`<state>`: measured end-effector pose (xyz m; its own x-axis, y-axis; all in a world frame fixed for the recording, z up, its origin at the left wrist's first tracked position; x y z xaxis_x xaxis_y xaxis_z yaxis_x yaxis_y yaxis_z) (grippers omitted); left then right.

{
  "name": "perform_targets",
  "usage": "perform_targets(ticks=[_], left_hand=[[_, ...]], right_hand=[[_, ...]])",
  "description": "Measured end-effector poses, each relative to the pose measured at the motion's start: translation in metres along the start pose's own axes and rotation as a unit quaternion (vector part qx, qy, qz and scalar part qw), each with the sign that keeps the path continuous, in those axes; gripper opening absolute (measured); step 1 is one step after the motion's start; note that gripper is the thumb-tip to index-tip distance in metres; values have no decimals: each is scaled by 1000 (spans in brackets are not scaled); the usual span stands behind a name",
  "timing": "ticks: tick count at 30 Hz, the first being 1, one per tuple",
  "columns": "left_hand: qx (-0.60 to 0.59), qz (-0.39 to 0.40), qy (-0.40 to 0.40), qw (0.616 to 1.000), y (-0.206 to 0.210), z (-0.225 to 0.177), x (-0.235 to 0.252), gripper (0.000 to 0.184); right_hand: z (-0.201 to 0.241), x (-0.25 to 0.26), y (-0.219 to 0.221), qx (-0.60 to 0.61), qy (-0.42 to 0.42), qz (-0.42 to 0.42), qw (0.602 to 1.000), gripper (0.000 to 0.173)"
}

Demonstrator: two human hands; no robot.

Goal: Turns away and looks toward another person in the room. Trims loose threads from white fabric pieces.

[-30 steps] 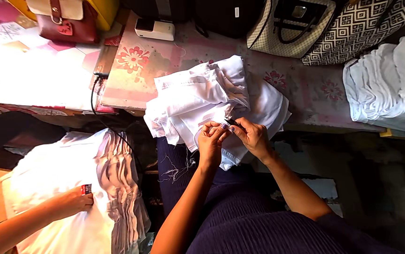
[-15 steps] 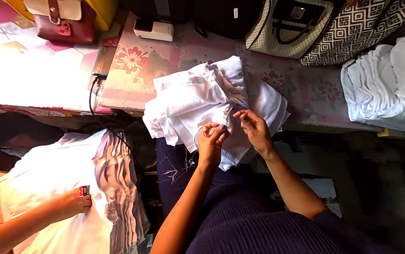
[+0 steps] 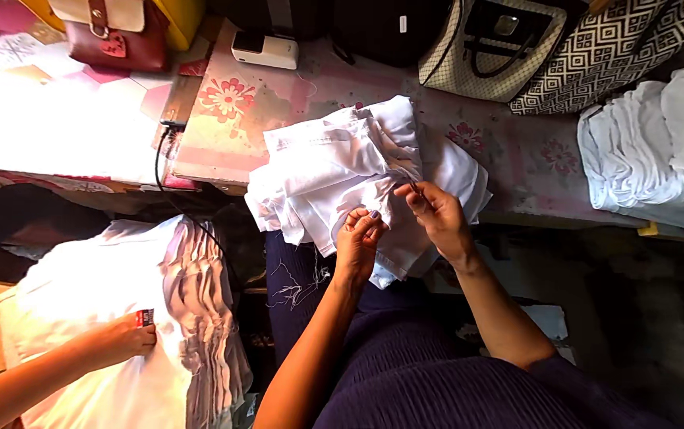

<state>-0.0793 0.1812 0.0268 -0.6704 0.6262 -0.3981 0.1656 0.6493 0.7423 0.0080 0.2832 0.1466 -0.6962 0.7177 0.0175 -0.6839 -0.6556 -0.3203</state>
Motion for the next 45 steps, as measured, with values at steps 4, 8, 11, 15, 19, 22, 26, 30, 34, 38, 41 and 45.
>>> perform_targets(ticks=[4, 8, 11, 15, 19, 22, 26, 30, 34, 38, 41, 45], left_hand=[[-9, 4, -10, 1000, 2, -2, -2, 16], [0, 11, -14, 1000, 7, -3, -7, 18], [2, 8, -13, 1000, 8, -4, -8, 17], [6, 5, -15, 1000, 8, -5, -8, 16], [11, 3, -25, 1000, 6, -3, -8, 15], [10, -1, -33, 999, 5, -1, -8, 15], [7, -2, -35, 999, 5, -1, -8, 15], [4, -8, -34, 999, 4, -2, -7, 15], [5, -11, -36, 999, 3, -1, -7, 15], [7, -16, -38, 999, 2, 0, -7, 14], [0, -14, -40, 999, 3, 2, -8, 14], [3, 3, -24, 1000, 1, 0, -7, 13]], right_hand=[[-17, -26, 5, -206, -77, -50, 974, 36], [-13, -40, 11, -330, -197, -120, 915, 37], [-8, -39, 13, -371, -234, -133, 889, 35], [-7, -38, 14, -398, -271, -134, 866, 34], [-9, -37, 14, -408, -281, -135, 858, 34], [-9, -35, 13, -408, -279, -137, 859, 35], [-10, -34, 12, -402, -279, -135, 862, 39], [-11, -34, 14, -403, -284, -116, 862, 39], [-11, -33, 14, -405, -287, -114, 860, 38], [-11, -32, 13, -408, -289, -124, 857, 33], [-17, -30, 8, -373, -272, -133, 877, 35], [-30, -19, -8, -195, -122, -89, 969, 40]])
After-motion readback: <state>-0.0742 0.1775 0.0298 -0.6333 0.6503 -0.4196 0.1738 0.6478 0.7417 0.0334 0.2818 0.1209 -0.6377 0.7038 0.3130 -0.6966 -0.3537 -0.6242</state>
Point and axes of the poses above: each hand's wrist, its own x-axis towards the middle knuckle, its own y-axis out of the palm, z = x × y, the point moved 10 cm from there along x, towards the middle knuckle, and after that the axes turned 11 degrees about y, right-handed, at the moved point
